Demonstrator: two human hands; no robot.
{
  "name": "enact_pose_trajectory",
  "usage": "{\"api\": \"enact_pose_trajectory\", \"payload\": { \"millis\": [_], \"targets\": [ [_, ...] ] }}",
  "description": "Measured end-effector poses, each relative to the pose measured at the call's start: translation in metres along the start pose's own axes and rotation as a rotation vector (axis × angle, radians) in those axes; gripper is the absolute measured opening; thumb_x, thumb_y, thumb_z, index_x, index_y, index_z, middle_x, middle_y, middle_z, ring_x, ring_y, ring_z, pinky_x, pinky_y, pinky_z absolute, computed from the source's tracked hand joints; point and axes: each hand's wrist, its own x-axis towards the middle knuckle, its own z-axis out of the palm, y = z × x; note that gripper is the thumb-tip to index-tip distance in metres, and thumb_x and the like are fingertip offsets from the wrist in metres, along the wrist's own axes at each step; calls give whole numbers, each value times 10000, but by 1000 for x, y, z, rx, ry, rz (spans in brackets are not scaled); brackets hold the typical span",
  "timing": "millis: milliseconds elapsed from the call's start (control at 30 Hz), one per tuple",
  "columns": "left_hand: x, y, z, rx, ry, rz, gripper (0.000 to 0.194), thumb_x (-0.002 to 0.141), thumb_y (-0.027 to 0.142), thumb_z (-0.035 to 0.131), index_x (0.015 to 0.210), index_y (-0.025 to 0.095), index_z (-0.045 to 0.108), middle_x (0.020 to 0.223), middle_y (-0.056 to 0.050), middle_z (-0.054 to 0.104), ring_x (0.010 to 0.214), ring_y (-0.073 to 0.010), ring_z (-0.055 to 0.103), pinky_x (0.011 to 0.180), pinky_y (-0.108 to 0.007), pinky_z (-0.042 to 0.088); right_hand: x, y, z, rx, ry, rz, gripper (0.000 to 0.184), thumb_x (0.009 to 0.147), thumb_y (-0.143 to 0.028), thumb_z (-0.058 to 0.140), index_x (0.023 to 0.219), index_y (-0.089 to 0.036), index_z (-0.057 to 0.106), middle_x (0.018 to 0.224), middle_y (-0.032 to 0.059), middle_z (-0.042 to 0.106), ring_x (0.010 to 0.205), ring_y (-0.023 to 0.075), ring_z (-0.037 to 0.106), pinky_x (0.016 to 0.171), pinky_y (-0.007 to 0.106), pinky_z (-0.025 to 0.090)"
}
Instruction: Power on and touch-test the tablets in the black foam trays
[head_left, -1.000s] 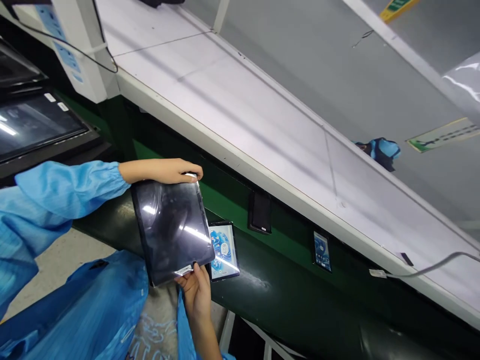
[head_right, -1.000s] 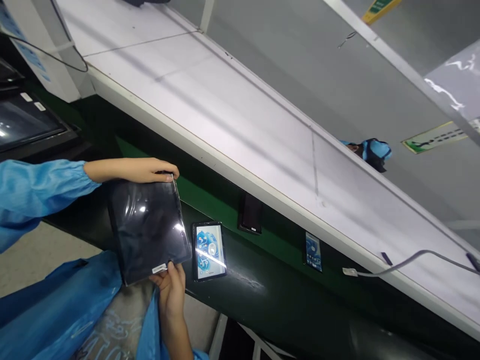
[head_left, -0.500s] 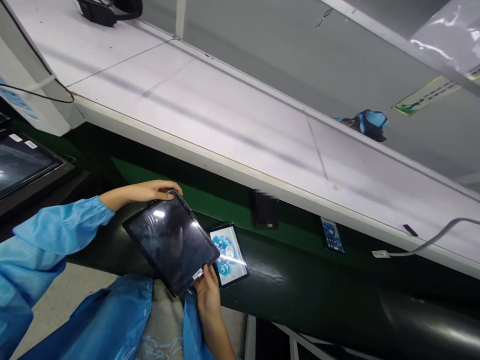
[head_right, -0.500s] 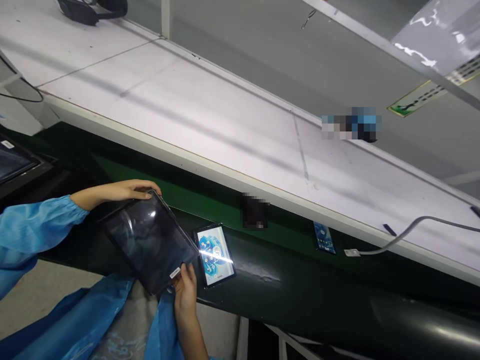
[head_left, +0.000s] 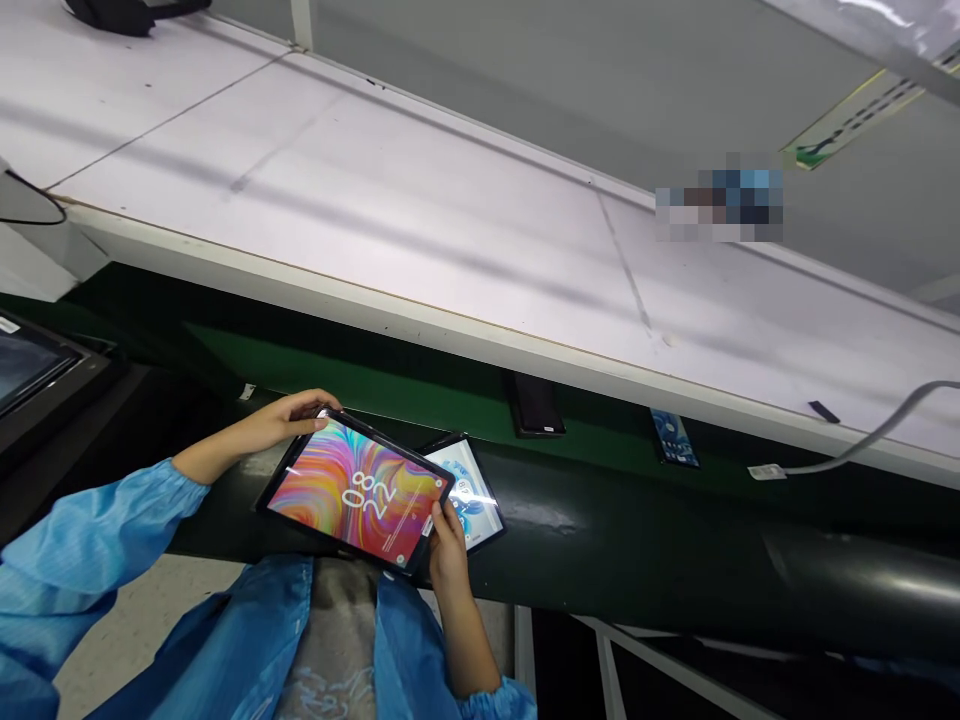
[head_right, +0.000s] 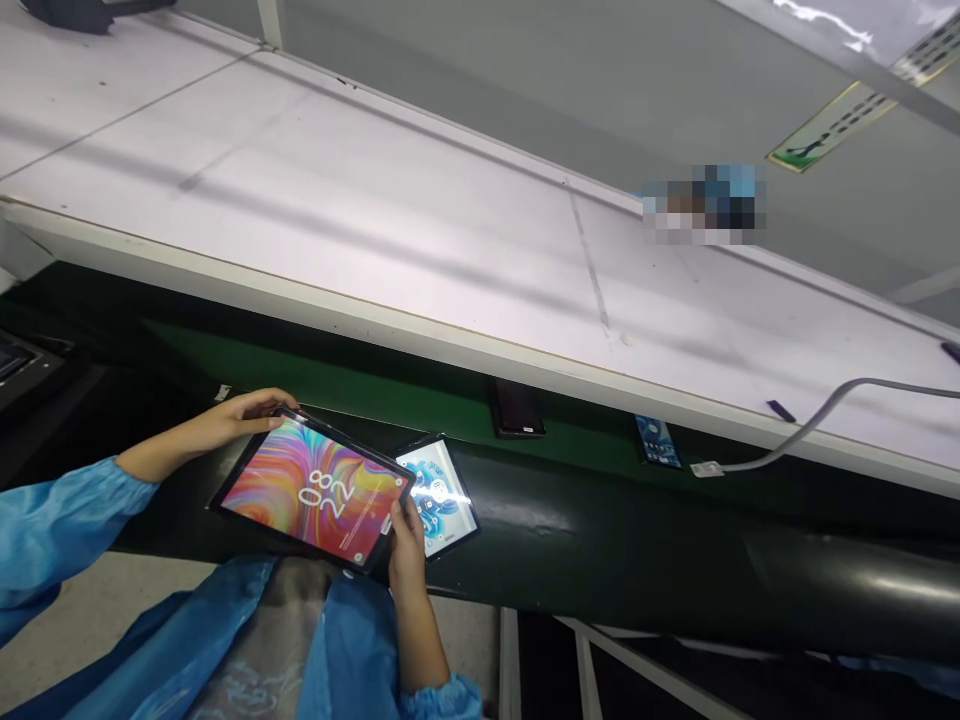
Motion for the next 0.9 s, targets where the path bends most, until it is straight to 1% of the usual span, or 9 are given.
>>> {"api": "enact_pose_trajectory", "payload": {
  "millis": [133,233,333,433,467,567,700,800,900],
  "targets": [
    [8,-40,11,-356,211,-146,624,745,497,765,1280,254,556,1258,-107,647,1068,-235,645,895,-329,521,22,8,-2,2,-18,62,463,589,-452,888,929,-170,750,932,93,772,931,301,717,820,390,562],
    [0,-78,15,-487,332,-231,713,745,543,743,1357,297,472,1342,-112,602,1009,-223,673,838,-339,547,46,13,-4,19,-4,76,422,598,-453,869,868,-156,738,827,91,764,862,308,726,753,388,572],
    [-21,-127,10,-396,526,-278,740,725,581,732,1352,307,451,1359,-97,588,1080,-255,660,836,-336,555,81,10,2,29,64,50,383,613,-433,840,837,-149,713,743,70,743,792,285,722,686,353,566],
    [-46,-176,5,-170,617,-367,748,628,624,756,1250,295,500,1354,-88,589,1236,-340,575,1008,-429,498,128,2,22,43,140,25,360,674,-456,784,839,-153,681,714,52,721,747,249,704,636,317,546],
    [-54,-189,6,-100,612,-370,740,596,637,757,1206,294,516,1361,-92,582,1296,-357,524,1082,-450,439,146,1,31,49,159,16,355,709,-468,754,864,-160,672,723,42,717,745,231,697,634,305,541],
    [-68,-214,13,30,475,-440,720,537,655,745,1132,320,517,1309,-88,613,1359,-371,457,1165,-470,337,195,0,66,57,207,1,327,821,-475,654,956,-178,637,756,12,701,769,177,672,663,273,530],
    [-70,-216,21,200,362,-569,633,585,679,594,1122,368,472,1214,-22,668,1343,-349,483,1169,-468,338,236,8,111,30,249,14,328,911,-454,565,1032,-152,606,796,27,681,869,173,650,758,309,532],
    [-67,-212,19,310,331,-635,557,642,689,484,1103,376,475,1250,1,656,1363,-318,464,1162,-451,352,236,18,123,-30,274,-9,371,864,-429,650,1081,-129,615,964,77,695,1060,234,613,905,399,499],
    [-65,-213,13,389,301,-643,492,681,678,430,1053,364,507,1243,2,661,1349,-309,484,1158,-436,360,204,34,100,-130,267,-113,433,752,-352,776,1116,-155,647,1186,86,663,1256,263,508,1080,395,371]
  ]
}}
